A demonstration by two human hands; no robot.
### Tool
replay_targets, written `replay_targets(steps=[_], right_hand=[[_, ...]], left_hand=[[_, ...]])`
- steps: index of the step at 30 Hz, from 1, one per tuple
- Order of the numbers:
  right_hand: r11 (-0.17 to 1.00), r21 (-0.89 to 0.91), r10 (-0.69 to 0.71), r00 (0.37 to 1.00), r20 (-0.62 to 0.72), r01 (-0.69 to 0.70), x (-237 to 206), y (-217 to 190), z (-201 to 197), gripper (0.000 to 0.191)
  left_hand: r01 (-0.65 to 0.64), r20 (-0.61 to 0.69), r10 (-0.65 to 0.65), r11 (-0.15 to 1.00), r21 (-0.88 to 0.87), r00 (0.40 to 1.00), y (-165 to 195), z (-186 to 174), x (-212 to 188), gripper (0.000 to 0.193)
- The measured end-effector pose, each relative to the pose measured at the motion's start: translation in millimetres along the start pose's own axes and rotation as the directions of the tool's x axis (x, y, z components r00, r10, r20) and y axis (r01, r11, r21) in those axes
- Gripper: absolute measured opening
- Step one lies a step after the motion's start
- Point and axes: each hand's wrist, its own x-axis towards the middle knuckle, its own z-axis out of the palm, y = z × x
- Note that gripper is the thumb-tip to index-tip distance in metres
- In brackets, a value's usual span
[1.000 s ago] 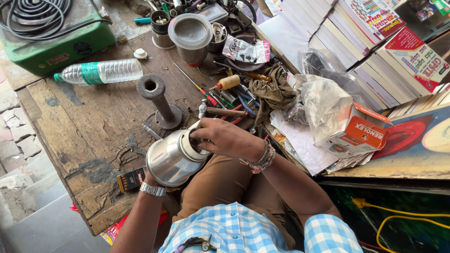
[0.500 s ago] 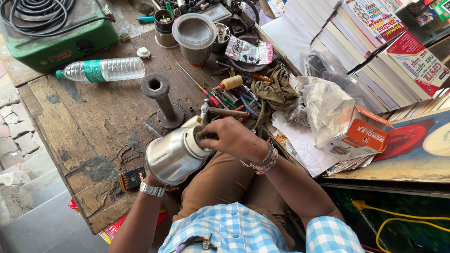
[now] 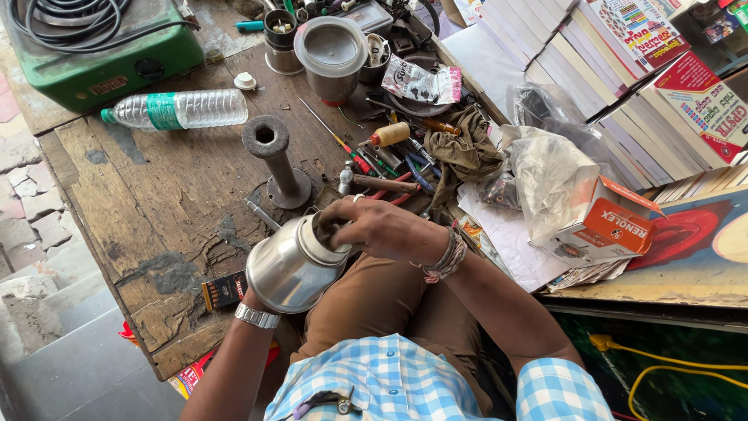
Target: The person disassembles a metal blender jar, removes the blade assembly, and uses pliers to adjust and clean the blade components. They then reassemble the jar and handle a small metal part with pliers.
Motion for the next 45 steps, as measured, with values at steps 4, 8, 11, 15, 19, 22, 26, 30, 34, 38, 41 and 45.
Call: replay_targets(steps=[4, 8, 11, 15, 19, 22, 26, 30, 34, 38, 41, 45], right_hand=[[0.896, 0.414, 0.215, 0.973, -0.087, -0.161, -4, 7, -5, 0.03], [0.865, 0.224, 0.479, 0.872, -0.099, -0.449, -2, 1, 1, 0.029], [0.916, 0.147, 0.389, 0.915, -0.109, -0.373, 2, -1, 4, 0.03], [0.944, 0.095, 0.33, 0.916, -0.229, -0.317, 4, 9, 3, 0.026], [0.771, 0.299, 0.629, 0.746, -0.218, -0.563, -12, 18, -1, 0.026], [0.832, 0.212, 0.551, 0.805, -0.22, -0.512, -14, 23, 0, 0.025], [0.924, 0.046, 0.381, 0.896, -0.23, -0.381, -2, 19, 8, 0.029], [0.856, 0.151, 0.513, 0.851, -0.114, -0.495, 5, 14, 8, 0.031], [0.911, 0.076, 0.412, 0.902, -0.129, -0.405, 8, 16, 7, 0.024], [0.916, 0.031, 0.398, 0.897, -0.191, -0.4, 8, 13, 9, 0.017], [0.9, -0.004, 0.425, 0.88, -0.211, -0.435, 8, 8, 8, 0.016], [0.875, -0.191, 0.431, 0.895, -0.118, -0.446, 9, 0, 12, 0.014]], left_hand=[[-0.001, 0.003, 0.001, 1.0, 0.001, 1.0, 1, -2, 1, 0.056], [-0.009, -0.006, 0.009, 1.0, 0.003, 1.0, 4, -3, 3, 0.056], [-0.014, 0.001, 0.014, 1.0, 0.004, 1.0, 5, 2, 8, 0.056], [-0.032, 0.013, 0.032, 0.999, 0.006, 0.999, 5, 13, 12, 0.056], [-0.057, 0.013, 0.057, 0.998, -0.011, 0.998, 6, 19, 18, 0.056], [-0.062, 0.031, 0.062, 0.998, -0.004, 0.998, 10, 24, 23, 0.056], [-0.058, 0.062, 0.057, 0.998, 0.012, 0.996, 17, 33, 27, 0.056], [-0.047, 0.074, 0.046, 0.999, 0.021, 0.996, 20, 37, 27, 0.056], [-0.041, 0.086, 0.04, 0.999, 0.009, 0.996, 20, 38, 26, 0.056], [-0.04, 0.088, 0.039, 0.999, 0.015, 0.995, 20, 37, 25, 0.056], [-0.049, 0.08, 0.046, 0.998, 0.042, 0.996, 21, 35, 26, 0.056], [-0.039, 0.085, 0.035, 0.998, 0.044, 0.996, 18, 29, 26, 0.055]])
